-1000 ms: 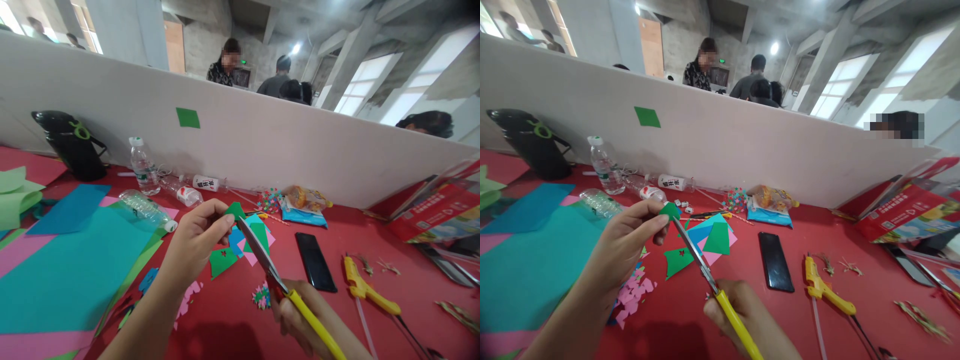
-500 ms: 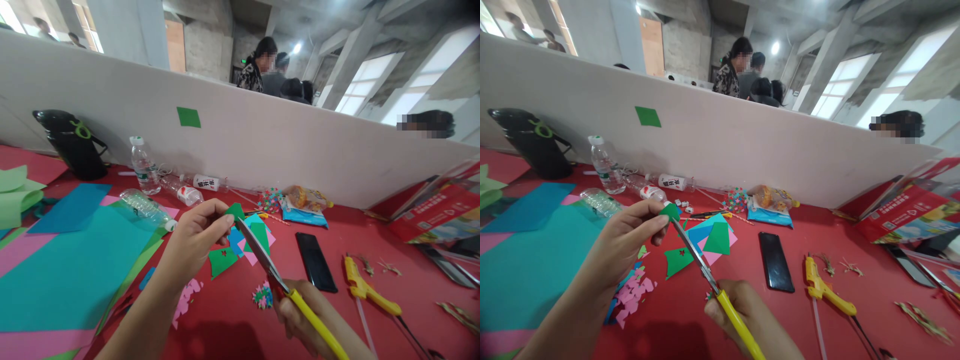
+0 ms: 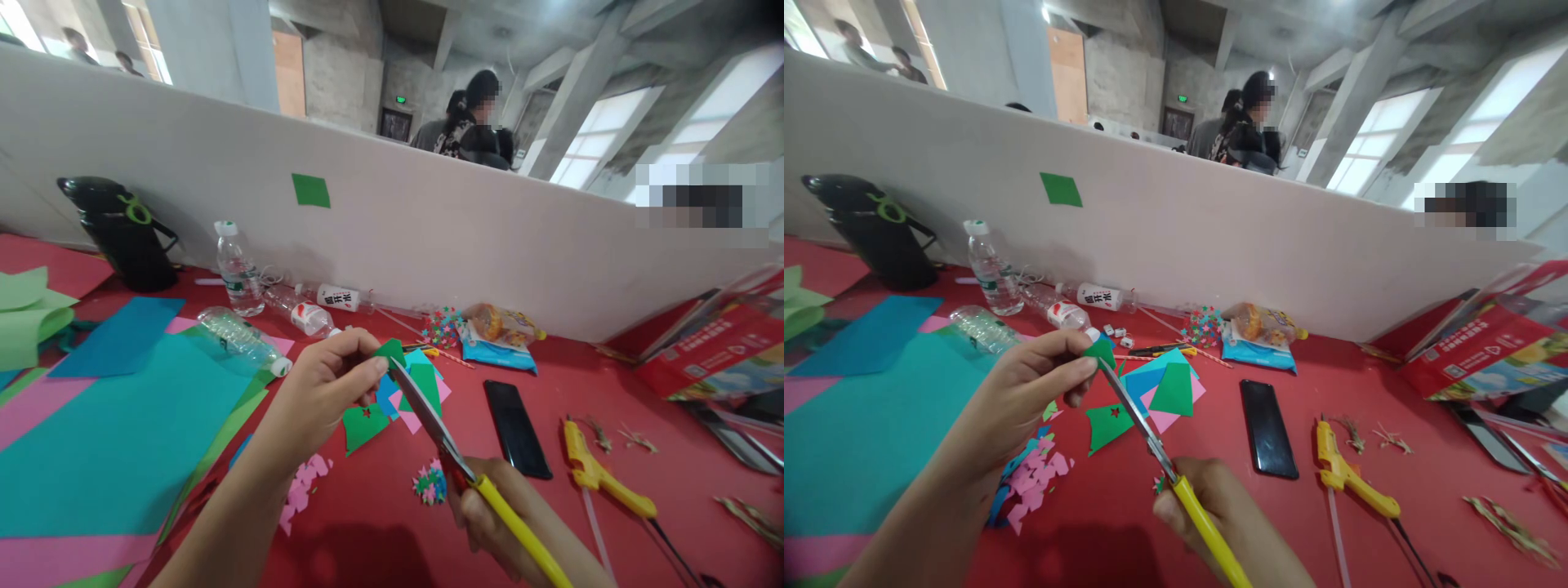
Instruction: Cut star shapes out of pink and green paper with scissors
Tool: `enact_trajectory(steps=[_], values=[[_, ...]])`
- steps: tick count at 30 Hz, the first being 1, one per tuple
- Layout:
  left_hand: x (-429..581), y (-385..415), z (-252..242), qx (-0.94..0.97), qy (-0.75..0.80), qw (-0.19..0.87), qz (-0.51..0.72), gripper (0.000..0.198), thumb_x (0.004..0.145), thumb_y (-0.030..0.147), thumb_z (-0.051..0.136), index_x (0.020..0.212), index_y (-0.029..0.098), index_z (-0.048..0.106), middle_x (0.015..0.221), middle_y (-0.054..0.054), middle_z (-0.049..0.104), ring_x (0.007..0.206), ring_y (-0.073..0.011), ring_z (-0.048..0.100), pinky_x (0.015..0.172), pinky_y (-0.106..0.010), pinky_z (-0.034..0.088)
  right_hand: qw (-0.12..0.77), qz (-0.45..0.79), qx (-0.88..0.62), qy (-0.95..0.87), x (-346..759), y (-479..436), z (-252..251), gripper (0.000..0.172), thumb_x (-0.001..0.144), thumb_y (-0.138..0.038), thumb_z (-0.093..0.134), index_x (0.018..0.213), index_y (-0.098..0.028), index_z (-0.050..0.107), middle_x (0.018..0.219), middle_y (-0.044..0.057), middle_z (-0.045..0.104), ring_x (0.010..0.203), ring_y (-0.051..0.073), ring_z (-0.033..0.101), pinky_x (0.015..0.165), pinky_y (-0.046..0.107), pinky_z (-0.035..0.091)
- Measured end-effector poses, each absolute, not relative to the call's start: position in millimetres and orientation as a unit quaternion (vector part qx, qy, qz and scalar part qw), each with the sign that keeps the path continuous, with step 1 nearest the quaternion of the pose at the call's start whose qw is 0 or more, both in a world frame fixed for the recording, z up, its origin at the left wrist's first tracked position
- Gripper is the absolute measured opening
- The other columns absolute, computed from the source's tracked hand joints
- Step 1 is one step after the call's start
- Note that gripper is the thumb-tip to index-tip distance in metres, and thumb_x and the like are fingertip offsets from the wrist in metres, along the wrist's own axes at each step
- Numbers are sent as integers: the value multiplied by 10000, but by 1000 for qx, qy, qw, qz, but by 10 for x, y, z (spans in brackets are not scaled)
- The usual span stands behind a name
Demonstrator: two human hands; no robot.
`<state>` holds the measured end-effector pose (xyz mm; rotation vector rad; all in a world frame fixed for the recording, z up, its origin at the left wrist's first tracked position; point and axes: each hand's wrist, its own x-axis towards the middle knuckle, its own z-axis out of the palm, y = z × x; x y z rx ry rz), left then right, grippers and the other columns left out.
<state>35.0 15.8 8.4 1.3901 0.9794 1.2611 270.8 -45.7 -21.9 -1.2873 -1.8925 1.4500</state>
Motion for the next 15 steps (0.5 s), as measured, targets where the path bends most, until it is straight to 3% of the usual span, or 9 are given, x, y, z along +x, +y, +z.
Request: enact_trajectory(steps=[15], values=[[360, 149, 67, 577, 375, 501, 526, 108, 856, 242, 649, 752, 217, 637, 640, 57, 516, 542, -66, 468, 501, -173, 415, 231, 540, -504, -633, 2616, -581, -106, 732, 753, -909, 389, 788, -188, 510, 675, -19, 447, 485, 84, 343, 441, 227, 282]])
